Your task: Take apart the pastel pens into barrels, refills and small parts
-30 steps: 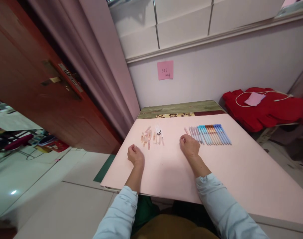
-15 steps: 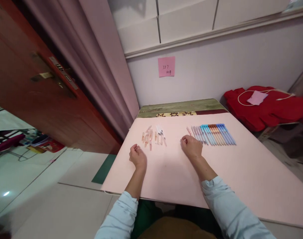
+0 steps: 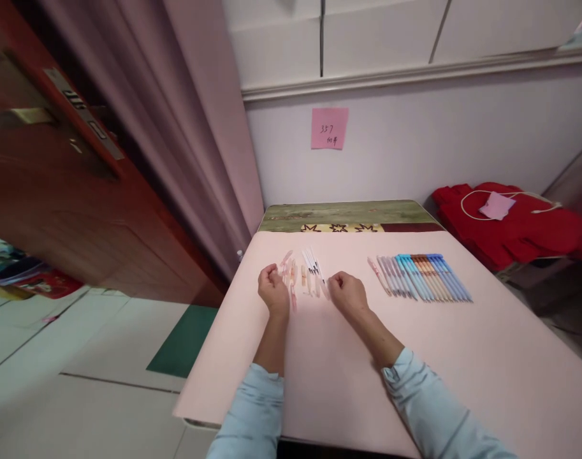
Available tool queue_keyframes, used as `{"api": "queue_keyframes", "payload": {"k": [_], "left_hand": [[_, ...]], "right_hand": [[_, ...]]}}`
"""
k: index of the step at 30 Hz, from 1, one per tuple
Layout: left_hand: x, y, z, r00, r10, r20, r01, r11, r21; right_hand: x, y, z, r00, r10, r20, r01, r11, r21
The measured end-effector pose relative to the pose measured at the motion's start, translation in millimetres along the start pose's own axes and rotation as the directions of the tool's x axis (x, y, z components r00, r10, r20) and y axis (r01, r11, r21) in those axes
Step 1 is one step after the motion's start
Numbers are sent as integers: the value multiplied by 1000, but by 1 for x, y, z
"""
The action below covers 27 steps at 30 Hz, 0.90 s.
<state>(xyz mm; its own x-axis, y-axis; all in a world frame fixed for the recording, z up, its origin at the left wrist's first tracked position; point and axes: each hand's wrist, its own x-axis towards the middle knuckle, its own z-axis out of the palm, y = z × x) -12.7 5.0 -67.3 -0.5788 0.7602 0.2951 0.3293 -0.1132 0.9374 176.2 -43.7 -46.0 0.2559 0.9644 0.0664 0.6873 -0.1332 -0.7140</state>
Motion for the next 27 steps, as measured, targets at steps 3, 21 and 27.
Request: {"api": "queue_keyframes", "payload": {"k": [3,21,27], "left_hand": [[15,-8,-5,999,-36,-25,34,997,-73],[3,17,6,916,364,167,-386,913,130],[-5,26,28,929,325,180,-347,931,111]], "right_hand": [[0,-3,1,997,-1,77,4,999,-41],[6,7,1,988,-43,150,44,999,1],[4,9,-1,987,-81,136,78,997,29]]}}
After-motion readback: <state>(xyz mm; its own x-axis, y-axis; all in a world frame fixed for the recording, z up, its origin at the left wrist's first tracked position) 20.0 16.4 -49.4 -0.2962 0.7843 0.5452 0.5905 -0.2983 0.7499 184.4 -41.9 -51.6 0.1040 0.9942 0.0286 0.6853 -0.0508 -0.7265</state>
